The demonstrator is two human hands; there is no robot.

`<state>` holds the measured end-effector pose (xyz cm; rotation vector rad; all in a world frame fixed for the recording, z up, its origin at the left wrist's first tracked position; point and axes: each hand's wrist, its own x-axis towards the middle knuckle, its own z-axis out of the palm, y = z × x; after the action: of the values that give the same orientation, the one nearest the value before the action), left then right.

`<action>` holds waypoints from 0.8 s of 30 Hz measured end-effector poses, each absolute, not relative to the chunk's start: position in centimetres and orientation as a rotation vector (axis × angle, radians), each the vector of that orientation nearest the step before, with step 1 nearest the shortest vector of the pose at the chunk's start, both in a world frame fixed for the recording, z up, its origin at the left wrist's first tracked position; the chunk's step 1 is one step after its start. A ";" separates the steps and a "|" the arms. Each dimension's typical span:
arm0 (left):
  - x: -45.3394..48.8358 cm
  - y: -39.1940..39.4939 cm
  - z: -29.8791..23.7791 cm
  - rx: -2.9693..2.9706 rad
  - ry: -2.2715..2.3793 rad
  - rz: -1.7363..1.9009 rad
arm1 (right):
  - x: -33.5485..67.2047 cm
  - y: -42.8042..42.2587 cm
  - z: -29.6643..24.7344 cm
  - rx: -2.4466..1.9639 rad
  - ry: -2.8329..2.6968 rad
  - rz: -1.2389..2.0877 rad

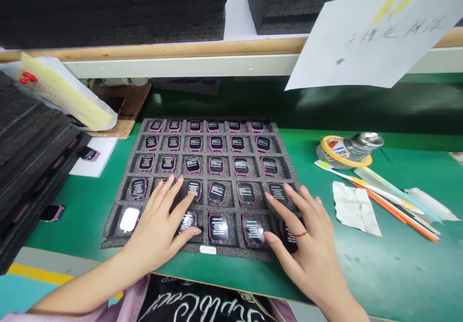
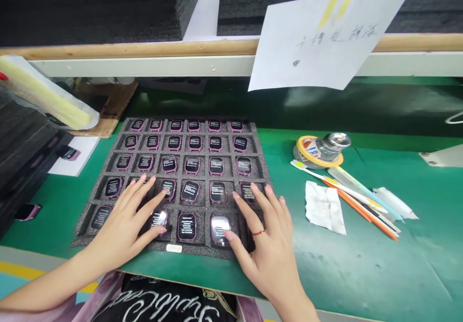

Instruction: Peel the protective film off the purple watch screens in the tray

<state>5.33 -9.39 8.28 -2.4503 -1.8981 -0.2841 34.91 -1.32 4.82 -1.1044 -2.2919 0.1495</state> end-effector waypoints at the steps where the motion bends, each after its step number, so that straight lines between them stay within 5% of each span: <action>1: 5.4 -9.5 8.4 -2.448 -1.891 -0.294 | 35.3 -1.2 4.7 -1.125 -2.277 0.145; 24: 7.0 -11.6 6.9 -2.647 -1.661 -0.616 | 37.2 -1.4 3.4 -1.300 -2.169 0.179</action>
<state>6.99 -11.56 6.88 -2.6471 -1.6613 -0.6159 37.15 -1.36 3.43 -1.2997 -2.1692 0.1790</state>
